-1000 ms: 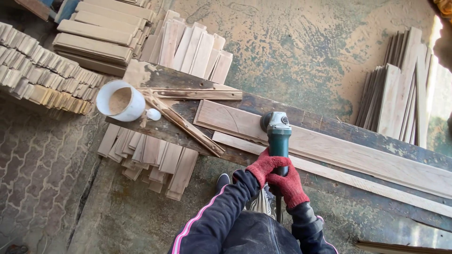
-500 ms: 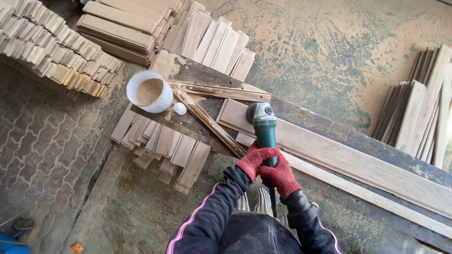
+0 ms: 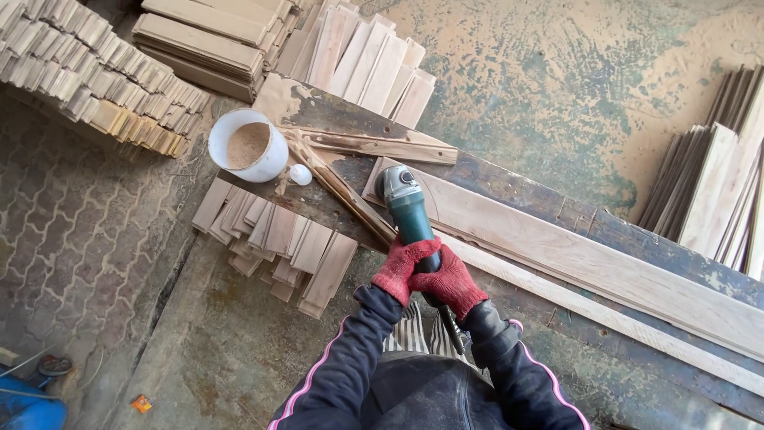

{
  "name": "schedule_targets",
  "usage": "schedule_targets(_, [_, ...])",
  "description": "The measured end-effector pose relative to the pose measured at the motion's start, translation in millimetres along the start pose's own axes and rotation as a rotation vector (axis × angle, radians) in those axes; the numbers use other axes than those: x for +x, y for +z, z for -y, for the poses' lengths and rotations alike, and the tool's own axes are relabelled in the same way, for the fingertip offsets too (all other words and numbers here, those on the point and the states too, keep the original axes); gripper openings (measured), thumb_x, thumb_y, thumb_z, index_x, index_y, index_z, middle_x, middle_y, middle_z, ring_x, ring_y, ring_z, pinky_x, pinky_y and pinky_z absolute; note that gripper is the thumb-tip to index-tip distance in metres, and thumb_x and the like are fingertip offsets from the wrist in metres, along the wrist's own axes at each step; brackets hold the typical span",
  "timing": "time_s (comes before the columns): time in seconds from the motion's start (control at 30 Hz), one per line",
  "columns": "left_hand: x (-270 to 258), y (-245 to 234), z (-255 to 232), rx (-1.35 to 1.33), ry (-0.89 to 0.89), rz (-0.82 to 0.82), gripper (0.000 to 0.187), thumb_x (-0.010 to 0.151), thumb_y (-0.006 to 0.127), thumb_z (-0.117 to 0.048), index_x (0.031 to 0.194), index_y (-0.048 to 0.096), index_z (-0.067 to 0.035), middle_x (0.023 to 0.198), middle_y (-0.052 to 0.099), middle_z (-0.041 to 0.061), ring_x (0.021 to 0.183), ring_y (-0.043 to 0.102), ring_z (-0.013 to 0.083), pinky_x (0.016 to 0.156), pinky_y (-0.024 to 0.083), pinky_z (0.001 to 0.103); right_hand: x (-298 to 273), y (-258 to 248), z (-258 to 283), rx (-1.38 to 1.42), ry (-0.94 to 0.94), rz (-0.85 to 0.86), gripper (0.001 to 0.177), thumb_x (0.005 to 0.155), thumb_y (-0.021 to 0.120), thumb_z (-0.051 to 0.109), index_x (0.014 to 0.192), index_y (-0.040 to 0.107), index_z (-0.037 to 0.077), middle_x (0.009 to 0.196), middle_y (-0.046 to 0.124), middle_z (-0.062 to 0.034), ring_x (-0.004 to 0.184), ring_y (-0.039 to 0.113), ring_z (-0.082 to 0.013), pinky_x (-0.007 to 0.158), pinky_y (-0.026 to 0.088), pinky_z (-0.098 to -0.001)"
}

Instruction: Sanding a long piece of wood using an angle grinder with a sanding disc attachment.

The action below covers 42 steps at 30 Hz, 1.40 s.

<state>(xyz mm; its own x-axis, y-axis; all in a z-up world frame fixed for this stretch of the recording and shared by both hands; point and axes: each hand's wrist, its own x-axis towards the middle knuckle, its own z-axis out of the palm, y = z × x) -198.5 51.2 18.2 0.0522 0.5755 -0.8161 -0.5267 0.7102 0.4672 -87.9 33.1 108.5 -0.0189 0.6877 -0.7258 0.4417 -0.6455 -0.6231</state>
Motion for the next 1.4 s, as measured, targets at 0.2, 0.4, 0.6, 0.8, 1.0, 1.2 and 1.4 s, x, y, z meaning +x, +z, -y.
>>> schedule_targets(0.2, [1.1,30.9,19.7,0.021,0.012,0.079,0.069,0.066,0.095,-0.016,0.128,0.064,-0.014,0.096,0.072,0.016,0.083,0.075,0.0357,0.064,0.069,0.046,-21.8,-23.2,-5.0,0.108,0.032,-0.091,0.071,0.046,0.099,0.025,0.106,0.068,0.007,0.09,0.071,-0.0173,0.093,0.071,-0.0341,0.087,0.055,-0.0447])
schedule_targets(0.4, [10.3,5.3,1.0,-0.017,0.043,0.029,0.068,0.065,0.095,-0.018,0.127,0.066,-0.018,0.095,0.072,0.016,0.081,0.076,0.0381,0.06,0.069,0.049,-9.0,-4.4,10.1,0.055,-0.002,-0.035,0.073,0.044,0.102,0.028,0.105,0.068,0.009,0.089,0.073,-0.0151,0.092,0.073,-0.0317,0.086,0.057,-0.0429])
schedule_targets(0.6, [0.2,-13.5,-6.0,-0.044,0.02,-0.026,0.067,0.067,0.094,-0.021,0.127,0.065,-0.021,0.099,0.074,0.012,0.083,0.076,0.0356,0.061,0.069,0.045,-8.0,5.2,12.4,-0.046,-0.012,0.018,0.077,0.045,0.101,0.031,0.112,0.069,0.01,0.098,0.074,-0.0186,0.101,0.073,-0.0368,0.091,0.056,-0.0464])
schedule_targets(0.8, [28.2,-13.4,9.0,-0.057,0.012,0.021,0.071,0.064,0.098,-0.016,0.127,0.066,-0.018,0.097,0.072,0.015,0.084,0.075,0.0369,0.063,0.069,0.049,-18.1,2.1,26.9,0.005,0.058,-0.031,0.079,0.043,0.102,0.032,0.112,0.069,0.013,0.095,0.074,-0.0165,0.098,0.073,-0.0343,0.091,0.056,-0.0457])
schedule_targets(1.0, [79.1,-16.0,21.3,0.035,0.108,0.081,0.072,0.061,0.1,-0.013,0.125,0.066,-0.015,0.097,0.072,0.016,0.085,0.074,0.036,0.061,0.068,0.05,14.0,12.5,7.6,0.274,-0.008,-0.093,0.062,0.052,0.098,0.01,0.103,0.065,0.005,0.078,0.068,-0.0218,0.064,0.071,-0.0365,0.052,0.062,-0.0469])
schedule_targets(1.2, [-8.3,15.0,-7.1,-0.011,0.079,-0.04,0.069,0.059,0.1,-0.019,0.12,0.07,-0.015,0.095,0.073,0.013,0.088,0.073,0.0278,0.07,0.064,0.042,3.7,-9.2,10.2,0.107,0.026,0.005,0.069,0.048,0.101,0.01,0.109,0.069,0.006,0.08,0.07,-0.022,0.067,0.074,-0.0369,0.055,0.065,-0.0478])
schedule_targets(1.4, [-26.1,29.3,-36.6,-0.043,0.102,-0.082,0.065,0.06,0.098,-0.019,0.118,0.07,-0.015,0.093,0.074,0.012,0.088,0.073,0.029,0.074,0.063,0.043,-9.1,-18.5,49.0,0.09,-0.018,0.031,0.066,0.047,0.1,0.013,0.105,0.068,0.007,0.078,0.07,-0.0181,0.069,0.072,-0.0332,0.065,0.063,-0.0449])
